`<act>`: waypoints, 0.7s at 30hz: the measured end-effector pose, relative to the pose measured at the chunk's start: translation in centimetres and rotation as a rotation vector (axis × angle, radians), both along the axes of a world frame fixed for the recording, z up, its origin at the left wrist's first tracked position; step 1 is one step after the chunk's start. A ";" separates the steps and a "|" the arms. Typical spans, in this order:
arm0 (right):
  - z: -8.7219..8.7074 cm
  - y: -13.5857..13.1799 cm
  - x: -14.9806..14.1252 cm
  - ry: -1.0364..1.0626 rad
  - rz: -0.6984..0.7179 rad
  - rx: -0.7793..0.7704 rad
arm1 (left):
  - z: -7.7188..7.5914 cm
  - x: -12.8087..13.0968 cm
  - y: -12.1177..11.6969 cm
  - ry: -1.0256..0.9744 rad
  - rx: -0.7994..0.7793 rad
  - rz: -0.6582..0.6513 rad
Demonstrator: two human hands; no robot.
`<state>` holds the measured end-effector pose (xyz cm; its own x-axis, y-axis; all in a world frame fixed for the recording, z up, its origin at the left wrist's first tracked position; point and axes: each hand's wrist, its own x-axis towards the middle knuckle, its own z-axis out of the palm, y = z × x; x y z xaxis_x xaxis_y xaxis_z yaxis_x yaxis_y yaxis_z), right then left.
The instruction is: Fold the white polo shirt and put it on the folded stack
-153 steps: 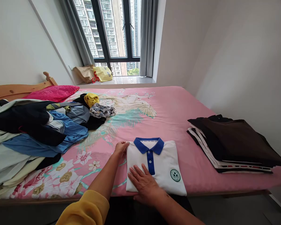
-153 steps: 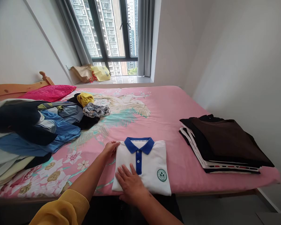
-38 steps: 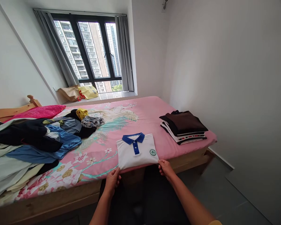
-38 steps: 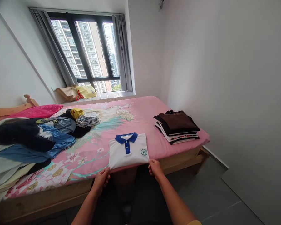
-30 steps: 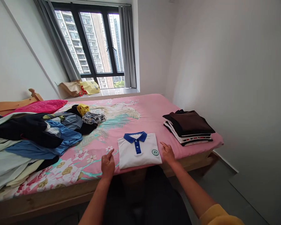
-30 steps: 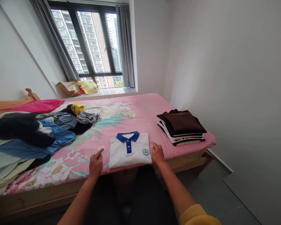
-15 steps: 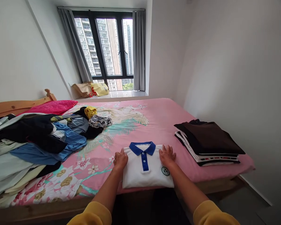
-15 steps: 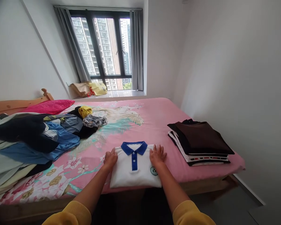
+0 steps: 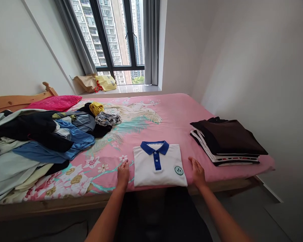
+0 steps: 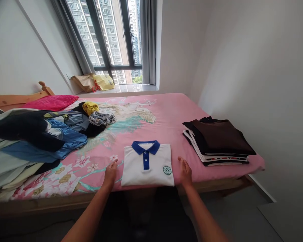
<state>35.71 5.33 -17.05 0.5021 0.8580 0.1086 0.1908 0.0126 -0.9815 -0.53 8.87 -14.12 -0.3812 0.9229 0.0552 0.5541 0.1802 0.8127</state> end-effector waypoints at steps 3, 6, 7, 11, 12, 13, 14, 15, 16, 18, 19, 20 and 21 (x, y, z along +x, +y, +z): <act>-0.4 -3.0 -0.7 -0.025 0.065 -0.006 | -0.5 1.4 -3.4 0.038 -0.013 -0.090; -0.4 -4.2 -1.3 -0.079 0.107 0.005 | -0.4 2.3 -5.1 0.078 -0.026 -0.121; -0.2 -4.2 -1.4 -0.059 0.099 0.002 | -0.3 2.3 -5.3 0.077 -0.032 -0.128; 0.4 -4.4 -1.5 0.082 0.048 -0.004 | 0.3 1.6 -5.5 0.024 -0.057 -0.170; 0.5 -4.7 -1.5 0.116 0.024 0.005 | 0.4 1.3 -5.6 0.011 -0.065 -0.186; 0.5 -5.1 -1.5 0.147 -0.003 0.005 | 0.4 1.0 -5.9 -0.002 -0.075 -0.204; 0.4 -5.6 -1.5 0.179 -0.023 -0.012 | 0.5 0.7 -6.2 -0.015 -0.085 -0.228; 0.3 -6.1 -1.5 0.212 -0.021 -0.049 | 0.6 0.5 -6.6 -0.040 -0.100 -0.259; 0.2 -6.7 -1.5 0.238 0.016 -0.107 | 0.8 0.2 -6.9 -0.080 -0.122 -0.293; 0.0 -7.8 -1.5 0.274 0.174 -0.240 | 1.2 -0.2 -7.5 -0.204 -0.210 -0.349; -0.1 -8.2 -1.6 0.287 0.269 -0.293 | 1.5 -0.4 -7.8 -0.284 -0.274 -0.366; 0.0 -8.4 -1.5 0.296 0.350 -0.326 | 1.8 -0.7 -7.9 -0.367 -0.341 -0.380; 0.1 -8.6 -1.5 0.308 0.414 -0.338 | 2.0 -0.9 -8.0 -0.443 -0.403 -0.397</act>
<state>34.21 -3.22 -16.97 0.0845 0.9500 -0.3006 -0.0559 -0.2967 -0.9533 -1.42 0.92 -12.11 0.0802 0.9124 -0.4014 0.2735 0.3671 0.8891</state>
